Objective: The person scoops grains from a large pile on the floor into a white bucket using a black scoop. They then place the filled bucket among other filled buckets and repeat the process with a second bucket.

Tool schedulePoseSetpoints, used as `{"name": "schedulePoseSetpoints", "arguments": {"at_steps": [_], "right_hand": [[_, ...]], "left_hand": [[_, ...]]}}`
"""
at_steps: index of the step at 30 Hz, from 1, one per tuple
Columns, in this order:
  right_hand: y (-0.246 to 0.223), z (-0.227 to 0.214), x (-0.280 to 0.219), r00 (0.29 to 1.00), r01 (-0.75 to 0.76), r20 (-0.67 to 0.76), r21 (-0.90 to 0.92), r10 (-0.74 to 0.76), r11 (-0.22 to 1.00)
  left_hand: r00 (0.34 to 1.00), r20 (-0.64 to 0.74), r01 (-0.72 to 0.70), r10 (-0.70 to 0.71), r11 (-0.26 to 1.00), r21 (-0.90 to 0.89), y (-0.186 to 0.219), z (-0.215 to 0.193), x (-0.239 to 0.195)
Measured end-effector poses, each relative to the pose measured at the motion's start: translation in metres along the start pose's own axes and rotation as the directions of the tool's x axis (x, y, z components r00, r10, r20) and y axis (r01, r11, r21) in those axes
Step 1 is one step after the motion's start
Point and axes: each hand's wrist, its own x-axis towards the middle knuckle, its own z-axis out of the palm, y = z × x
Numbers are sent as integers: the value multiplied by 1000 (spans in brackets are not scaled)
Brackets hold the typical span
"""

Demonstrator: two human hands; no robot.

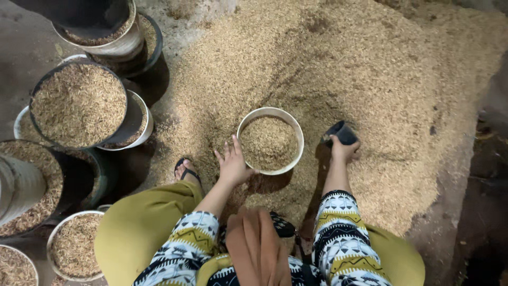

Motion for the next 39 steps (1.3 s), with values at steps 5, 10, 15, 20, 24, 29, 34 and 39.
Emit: {"name": "schedulePoseSetpoints", "arguments": {"at_steps": [5, 10, 15, 20, 24, 29, 34, 39], "right_hand": [[-17, 49, -4, 968, 118, 247, -259, -53, 959], [-32, 59, -38, 916, 261, 372, -280, -146, 924], [-40, 68, -62, 781, -371, 624, 490, -20, 789], [-50, 32, -82, 765, -485, 643, 585, -9, 650], [-61, -22, -76, 778, -408, 612, 668, -147, 622], [-53, -71, -90, 785, -47, 455, 720, -420, 692], [-44, -94, -116, 777, 156, 328, 727, -538, 668], [-32, -107, -141, 657, 548, 181, 551, -732, 629]], "left_hand": [[1000, 6, -13, 13, 1000, -17, -1, 0, 3], [1000, 21, -20, 22, 998, -66, -5, -1, 5], [999, -1, -37, 37, 998, -52, -4, 0, 4], [999, -16, -34, 33, 998, -45, -1, -6, -2], [1000, -13, -15, 14, 1000, -25, 4, -8, -3], [999, -41, -11, 12, 1000, 7, 2, -3, -2], [996, -86, 4, -1, 1000, 29, 2, 1, -7], [991, -132, 42, -28, 993, 107, 10, 2, -12]]}}
